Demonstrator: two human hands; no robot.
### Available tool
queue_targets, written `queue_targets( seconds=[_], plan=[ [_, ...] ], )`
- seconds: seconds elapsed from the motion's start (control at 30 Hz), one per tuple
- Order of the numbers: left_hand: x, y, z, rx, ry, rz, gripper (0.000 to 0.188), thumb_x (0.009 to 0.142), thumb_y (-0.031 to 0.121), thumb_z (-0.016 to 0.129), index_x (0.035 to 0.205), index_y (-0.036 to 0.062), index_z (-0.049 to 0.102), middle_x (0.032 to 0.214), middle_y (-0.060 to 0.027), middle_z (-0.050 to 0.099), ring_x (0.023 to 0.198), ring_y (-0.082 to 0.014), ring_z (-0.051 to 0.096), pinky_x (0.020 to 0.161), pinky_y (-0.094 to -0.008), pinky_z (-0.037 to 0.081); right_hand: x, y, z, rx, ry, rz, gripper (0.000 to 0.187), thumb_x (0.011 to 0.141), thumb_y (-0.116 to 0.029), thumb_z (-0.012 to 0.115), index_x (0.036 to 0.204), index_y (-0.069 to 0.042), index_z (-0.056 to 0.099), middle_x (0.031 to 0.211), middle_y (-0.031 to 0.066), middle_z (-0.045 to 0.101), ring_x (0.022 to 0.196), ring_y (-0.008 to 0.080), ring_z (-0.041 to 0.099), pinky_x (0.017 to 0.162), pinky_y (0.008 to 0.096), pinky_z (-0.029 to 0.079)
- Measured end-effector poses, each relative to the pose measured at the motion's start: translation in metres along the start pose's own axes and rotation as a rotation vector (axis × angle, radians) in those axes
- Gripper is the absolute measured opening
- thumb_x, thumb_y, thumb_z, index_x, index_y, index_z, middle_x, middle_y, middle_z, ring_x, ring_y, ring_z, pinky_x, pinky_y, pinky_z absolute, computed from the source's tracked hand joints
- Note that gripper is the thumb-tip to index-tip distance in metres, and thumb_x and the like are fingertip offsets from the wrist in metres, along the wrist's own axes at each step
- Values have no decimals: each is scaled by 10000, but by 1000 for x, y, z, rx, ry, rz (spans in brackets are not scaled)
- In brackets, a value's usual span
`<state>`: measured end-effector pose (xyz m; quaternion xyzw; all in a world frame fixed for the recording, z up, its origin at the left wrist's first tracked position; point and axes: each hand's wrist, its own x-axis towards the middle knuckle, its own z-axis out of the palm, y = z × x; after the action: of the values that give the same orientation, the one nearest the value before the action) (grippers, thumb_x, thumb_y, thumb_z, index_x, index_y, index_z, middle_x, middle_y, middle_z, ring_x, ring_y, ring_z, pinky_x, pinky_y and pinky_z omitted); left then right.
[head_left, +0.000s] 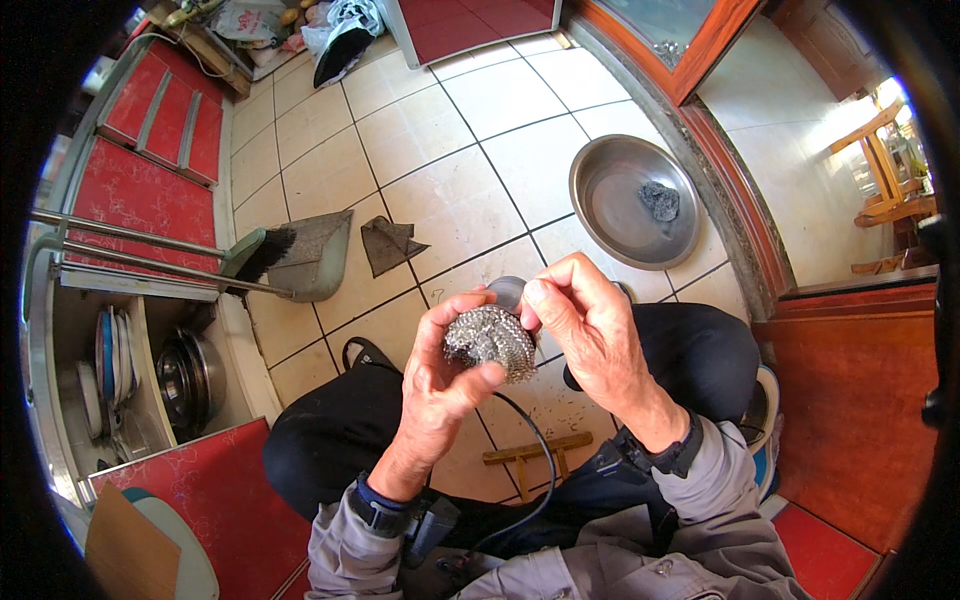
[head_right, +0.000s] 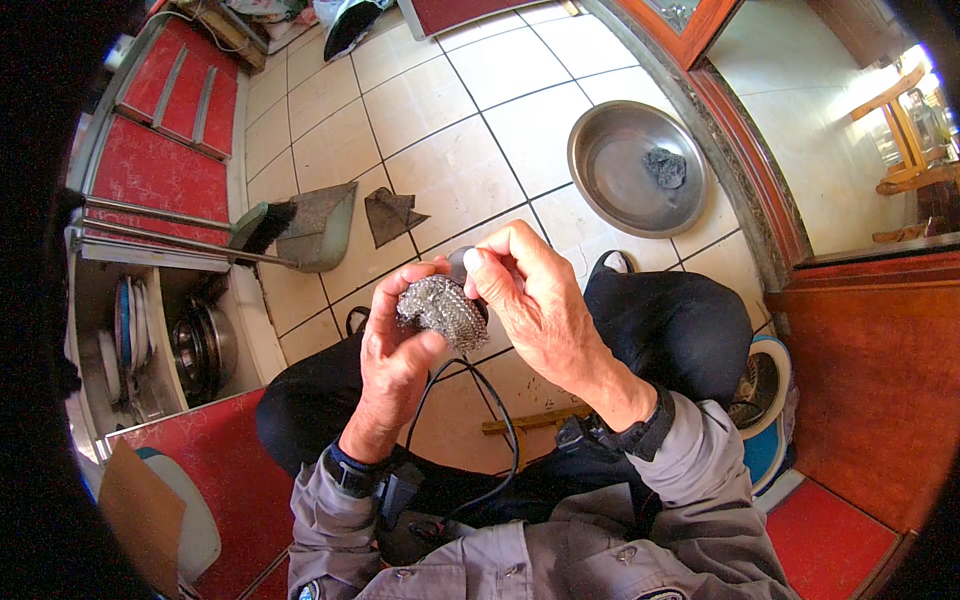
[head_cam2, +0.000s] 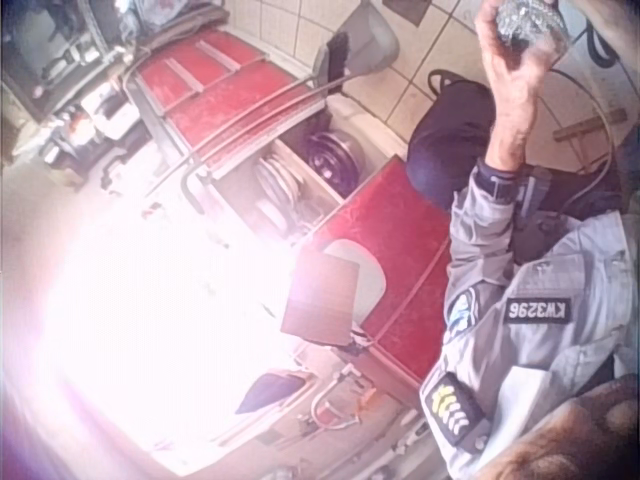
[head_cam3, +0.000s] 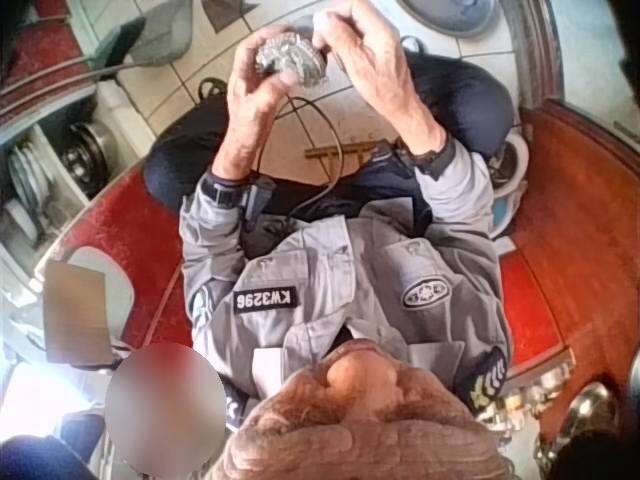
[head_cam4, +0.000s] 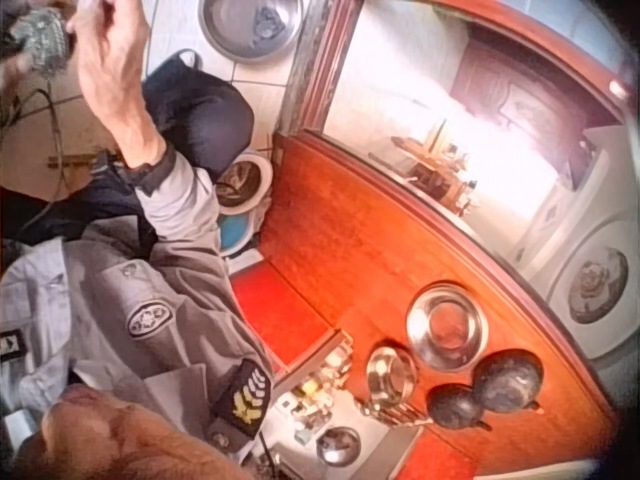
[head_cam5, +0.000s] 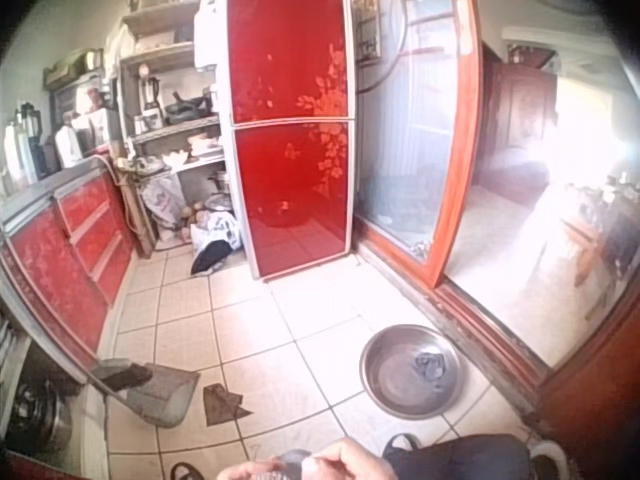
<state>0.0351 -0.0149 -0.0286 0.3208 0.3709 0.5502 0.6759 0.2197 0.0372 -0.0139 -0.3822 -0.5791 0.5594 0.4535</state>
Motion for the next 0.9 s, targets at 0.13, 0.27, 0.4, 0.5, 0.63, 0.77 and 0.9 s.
queue_targets(
  seconds=[0.13,0.27,0.4,0.5,0.63,0.77,0.9],
  plan=[
    [-3,0,5,290,28,-31,917,740,80,935,1472,83,381,1356,-131,505,1250,-211,530,1044,-376,494,-2,0,7,11,4,-7,191,1085,-171,577,1001,-2,553,842,59,639,783,97,615,705,265,533],
    [4,-5,5,512,151,82,1017,628,145,1012,1444,94,408,1287,-83,535,1102,-175,608,963,-322,548,-1,-1,7,6,-2,31,187,1093,-172,558,1022,-1,577,877,48,654,806,98,606,776,270,531],
    [2,-3,6,462,117,41,896,698,74,929,1422,86,403,1284,-74,535,1086,-169,605,938,-311,543,1,1,7,118,47,109,190,1091,-182,565,1009,-11,578,885,47,636,824,101,595,796,284,539],
    [3,-1,9,528,166,65,823,725,49,868,1408,87,410,1298,-79,539,1076,-161,610,911,-309,548,0,2,9,142,47,129,191,1087,-189,573,1008,-15,580,888,50,630,832,103,592,811,288,542],
    [2,1,12,516,218,80,752,754,66,858,1369,60,424,1189,-106,579,1021,-163,632,881,-306,550,-1,1,12,94,27,127,186,1086,-186,573,1014,-16,586,884,47,638,838,100,595,809,283,528],
    [4,1,10,468,319,73,671,761,67,854,1305,49,463,1123,-69,608,971,-150,636,859,-299,555,-1,1,16,86,9,84,182,1089,-176,567,1022,-8,589,868,39,647,836,96,595,786,271,504],
    [4,-4,6,520,288,119,690,769,91,880,1327,58,476,1206,-88,586,1031,-162,626,875,-301,551,0,4,17,117,28,99,172,1088,-166,567,1025,-6,582,872,40,641,827,96,600,776,265,512]
  ],
)
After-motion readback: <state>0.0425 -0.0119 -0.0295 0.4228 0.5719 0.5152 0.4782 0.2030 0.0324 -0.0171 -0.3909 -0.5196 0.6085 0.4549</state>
